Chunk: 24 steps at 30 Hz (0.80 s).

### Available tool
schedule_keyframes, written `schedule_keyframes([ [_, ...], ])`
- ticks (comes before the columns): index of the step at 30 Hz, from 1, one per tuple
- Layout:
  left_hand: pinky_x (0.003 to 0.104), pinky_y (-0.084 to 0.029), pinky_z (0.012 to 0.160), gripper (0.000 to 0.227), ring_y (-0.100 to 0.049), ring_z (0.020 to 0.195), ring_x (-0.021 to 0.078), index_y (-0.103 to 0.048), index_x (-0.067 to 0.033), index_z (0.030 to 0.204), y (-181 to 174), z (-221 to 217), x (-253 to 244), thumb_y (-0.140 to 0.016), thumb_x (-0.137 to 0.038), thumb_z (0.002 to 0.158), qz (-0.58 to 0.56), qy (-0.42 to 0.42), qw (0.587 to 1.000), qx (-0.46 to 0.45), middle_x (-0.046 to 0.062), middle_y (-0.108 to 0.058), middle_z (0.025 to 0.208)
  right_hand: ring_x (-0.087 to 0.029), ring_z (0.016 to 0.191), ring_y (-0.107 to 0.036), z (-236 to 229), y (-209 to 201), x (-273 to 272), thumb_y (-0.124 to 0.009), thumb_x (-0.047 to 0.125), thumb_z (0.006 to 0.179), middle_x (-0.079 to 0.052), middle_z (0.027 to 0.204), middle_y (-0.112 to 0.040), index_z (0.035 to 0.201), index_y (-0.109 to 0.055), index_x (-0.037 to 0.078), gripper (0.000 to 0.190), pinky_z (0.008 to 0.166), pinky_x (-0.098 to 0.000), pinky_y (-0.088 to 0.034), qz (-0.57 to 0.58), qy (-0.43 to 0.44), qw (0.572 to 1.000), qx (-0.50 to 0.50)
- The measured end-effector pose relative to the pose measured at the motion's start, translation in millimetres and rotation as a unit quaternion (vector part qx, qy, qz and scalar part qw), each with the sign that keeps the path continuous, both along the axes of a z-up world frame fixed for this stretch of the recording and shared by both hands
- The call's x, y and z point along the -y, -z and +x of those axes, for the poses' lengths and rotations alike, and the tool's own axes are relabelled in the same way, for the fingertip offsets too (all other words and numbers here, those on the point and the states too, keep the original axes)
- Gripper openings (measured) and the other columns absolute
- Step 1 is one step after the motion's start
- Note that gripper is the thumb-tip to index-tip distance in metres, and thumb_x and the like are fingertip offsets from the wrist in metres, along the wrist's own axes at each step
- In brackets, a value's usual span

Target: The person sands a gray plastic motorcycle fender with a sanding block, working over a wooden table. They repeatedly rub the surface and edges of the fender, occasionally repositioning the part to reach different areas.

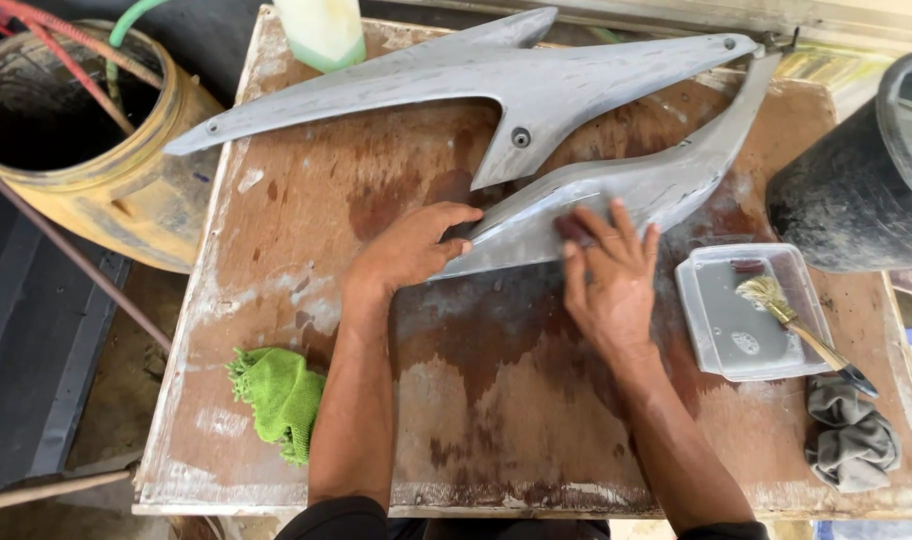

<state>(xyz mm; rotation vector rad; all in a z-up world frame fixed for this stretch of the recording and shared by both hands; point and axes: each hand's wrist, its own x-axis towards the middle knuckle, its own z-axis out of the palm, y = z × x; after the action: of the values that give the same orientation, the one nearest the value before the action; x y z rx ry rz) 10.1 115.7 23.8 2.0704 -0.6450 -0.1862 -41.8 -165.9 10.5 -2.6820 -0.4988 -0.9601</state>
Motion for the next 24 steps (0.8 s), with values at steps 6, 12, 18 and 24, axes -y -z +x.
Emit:
schedule_keyframes([
  [6, 0.052, -0.05, 0.104, 0.038, -0.064, 0.12, 0.0427, -0.075, -0.0208, 0.123, -2, 1, -12, -0.074, -0.023, 0.084, 0.079, -0.045, 0.992, -0.086, 0.016, -0.074, 0.12, -0.032, 0.141, -0.052, -14, -2, -43, -0.062, 0.022, 0.102, -0.005, 0.132, -0.071, 0.102, -0.078, 0.012, 0.019, 0.123, -0.0514, -0.013, -0.007, -0.05, 0.999, -0.003],
  [12, 0.052, -0.051, 0.103, 0.036, -0.064, 0.119, 0.0445, -0.075, -0.0195, 0.123, -7, -3, -14, -0.07, -0.024, 0.087, 0.064, -0.043, 0.991, -0.111, 0.02, -0.074, 0.118, -0.029, 0.146, -0.045, -17, 18, -53, -0.06, 0.028, 0.103, 0.0, 0.134, -0.069, 0.112, -0.079, 0.016, 0.024, 0.124, -0.054, -0.009, -0.025, -0.073, 0.996, -0.036],
  [18, 0.053, -0.051, 0.101, 0.03, -0.065, 0.115, 0.0429, -0.077, -0.0238, 0.116, 7, 8, -11, -0.066, -0.025, 0.089, 0.059, -0.024, 0.995, -0.075, 0.017, -0.076, 0.111, -0.033, 0.145, -0.048, -27, -8, -53, -0.06, 0.022, 0.105, -0.005, 0.14, -0.067, 0.098, -0.076, 0.008, 0.023, 0.124, -0.0532, -0.015, -0.04, -0.035, 0.999, -0.012],
  [24, 0.056, -0.05, 0.098, 0.031, -0.066, 0.109, 0.0452, -0.078, -0.0229, 0.108, 22, 12, -13, -0.051, -0.024, 0.093, 0.046, -0.033, 0.996, -0.064, 0.019, -0.075, 0.104, -0.033, 0.146, -0.043, -34, 29, -103, -0.066, 0.024, 0.097, -0.001, 0.137, -0.066, 0.109, -0.077, 0.015, 0.019, 0.122, -0.0601, -0.01, -0.043, -0.106, 0.993, -0.028],
])
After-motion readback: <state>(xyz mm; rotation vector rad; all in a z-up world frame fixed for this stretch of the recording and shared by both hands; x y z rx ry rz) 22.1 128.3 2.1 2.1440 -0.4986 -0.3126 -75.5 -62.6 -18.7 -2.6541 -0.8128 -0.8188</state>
